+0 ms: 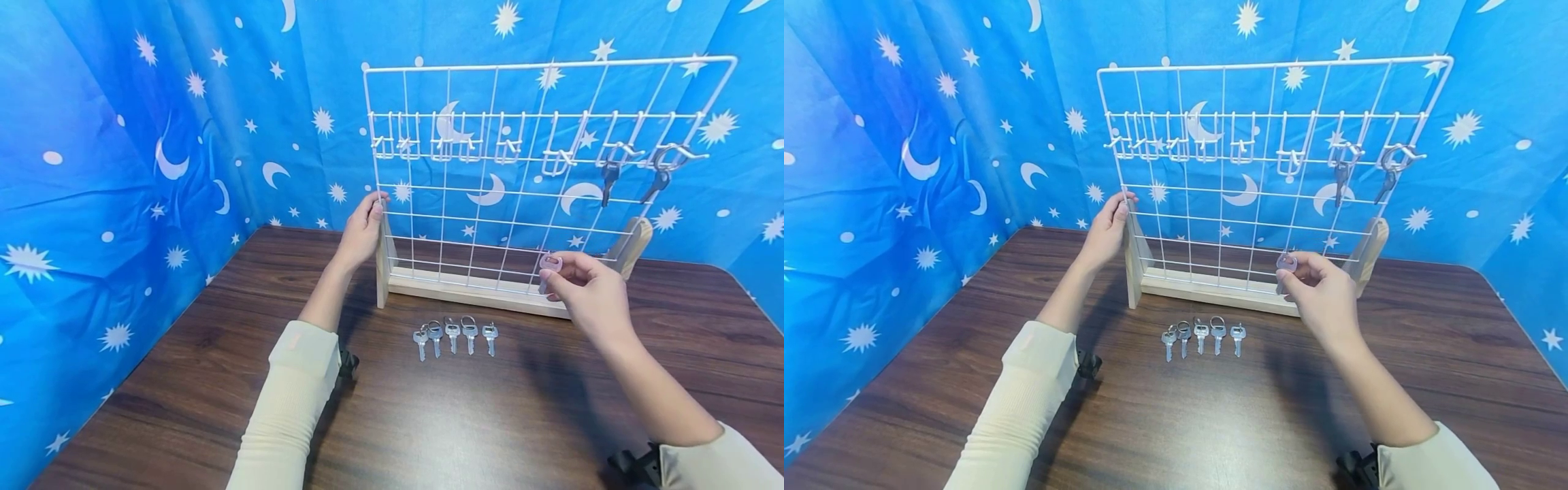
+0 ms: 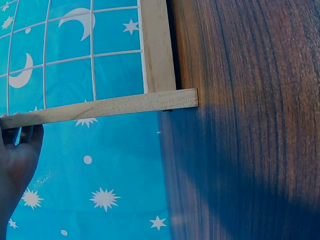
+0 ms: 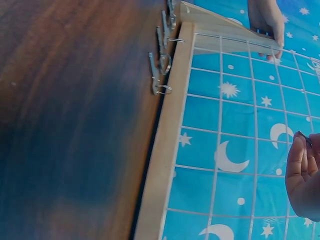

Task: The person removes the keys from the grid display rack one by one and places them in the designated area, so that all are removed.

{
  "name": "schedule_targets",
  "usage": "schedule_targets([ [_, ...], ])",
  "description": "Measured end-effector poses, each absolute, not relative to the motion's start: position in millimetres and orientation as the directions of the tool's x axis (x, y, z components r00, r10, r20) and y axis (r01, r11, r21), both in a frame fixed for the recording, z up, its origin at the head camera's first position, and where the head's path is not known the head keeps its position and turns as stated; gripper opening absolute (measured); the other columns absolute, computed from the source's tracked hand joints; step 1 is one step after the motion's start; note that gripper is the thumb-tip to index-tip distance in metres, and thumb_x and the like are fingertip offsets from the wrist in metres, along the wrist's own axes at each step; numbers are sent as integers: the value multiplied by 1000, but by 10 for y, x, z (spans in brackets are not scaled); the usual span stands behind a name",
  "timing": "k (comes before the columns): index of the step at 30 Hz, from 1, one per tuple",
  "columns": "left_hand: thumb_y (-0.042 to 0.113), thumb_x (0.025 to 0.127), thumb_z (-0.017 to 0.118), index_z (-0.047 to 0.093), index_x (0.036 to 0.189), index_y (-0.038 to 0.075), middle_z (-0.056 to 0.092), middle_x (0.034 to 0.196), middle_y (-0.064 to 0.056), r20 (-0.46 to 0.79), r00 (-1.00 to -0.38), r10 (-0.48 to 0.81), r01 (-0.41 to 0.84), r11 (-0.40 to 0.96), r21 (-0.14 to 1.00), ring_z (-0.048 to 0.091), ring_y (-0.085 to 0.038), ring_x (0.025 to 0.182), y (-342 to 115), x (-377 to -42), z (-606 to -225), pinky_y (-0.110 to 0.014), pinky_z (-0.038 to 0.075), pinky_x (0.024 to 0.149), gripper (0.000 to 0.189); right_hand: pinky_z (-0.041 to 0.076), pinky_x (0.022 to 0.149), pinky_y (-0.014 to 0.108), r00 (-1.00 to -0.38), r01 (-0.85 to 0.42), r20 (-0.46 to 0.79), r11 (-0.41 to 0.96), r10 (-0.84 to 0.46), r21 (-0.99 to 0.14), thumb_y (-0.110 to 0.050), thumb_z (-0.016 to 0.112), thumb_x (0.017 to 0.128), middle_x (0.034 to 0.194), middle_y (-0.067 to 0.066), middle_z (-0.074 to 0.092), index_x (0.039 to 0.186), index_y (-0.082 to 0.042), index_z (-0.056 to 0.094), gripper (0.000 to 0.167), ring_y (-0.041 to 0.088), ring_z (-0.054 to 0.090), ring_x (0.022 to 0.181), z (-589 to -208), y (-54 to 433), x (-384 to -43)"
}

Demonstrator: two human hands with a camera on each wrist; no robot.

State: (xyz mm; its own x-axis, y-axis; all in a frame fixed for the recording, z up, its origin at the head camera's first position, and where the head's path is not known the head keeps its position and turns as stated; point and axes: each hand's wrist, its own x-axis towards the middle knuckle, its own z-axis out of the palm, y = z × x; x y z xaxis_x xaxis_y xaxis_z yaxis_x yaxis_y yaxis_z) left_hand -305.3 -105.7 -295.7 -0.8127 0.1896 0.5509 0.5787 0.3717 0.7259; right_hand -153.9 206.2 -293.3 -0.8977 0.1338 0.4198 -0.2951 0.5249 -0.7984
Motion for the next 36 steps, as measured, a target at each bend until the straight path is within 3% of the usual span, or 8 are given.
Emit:
schedule_targets([
  [12,20,102,34,49,125,4,54,122,-14,544,-817,193,574,375,728,50,-23,107,-1055,-3047,-2946,-37,39,92,32,50,53,22,-946,-246,321,542,46,-803,-4,62,87,69,7,63,105,8,59,22,5,58,58,-3150,2080,-1619],
  [22,20,101,35,49,124,2,54,122,-17,550,-812,194,582,343,738,49,-28,108,-1061,-3042,-2944,-41,37,93,33,50,51,26,-960,-224,278,589,2,-777,-3,62,86,71,10,61,106,11,58,24,10,58,56,-3234,2099,-1669],
  [36,20,101,35,50,123,3,55,121,-14,553,-810,193,583,358,729,50,-24,106,-1062,-3047,-2945,-38,38,92,32,51,52,24,-979,-196,191,566,-70,-801,3,59,86,69,12,62,104,16,56,22,11,59,54,-3364,2078,-1712],
])
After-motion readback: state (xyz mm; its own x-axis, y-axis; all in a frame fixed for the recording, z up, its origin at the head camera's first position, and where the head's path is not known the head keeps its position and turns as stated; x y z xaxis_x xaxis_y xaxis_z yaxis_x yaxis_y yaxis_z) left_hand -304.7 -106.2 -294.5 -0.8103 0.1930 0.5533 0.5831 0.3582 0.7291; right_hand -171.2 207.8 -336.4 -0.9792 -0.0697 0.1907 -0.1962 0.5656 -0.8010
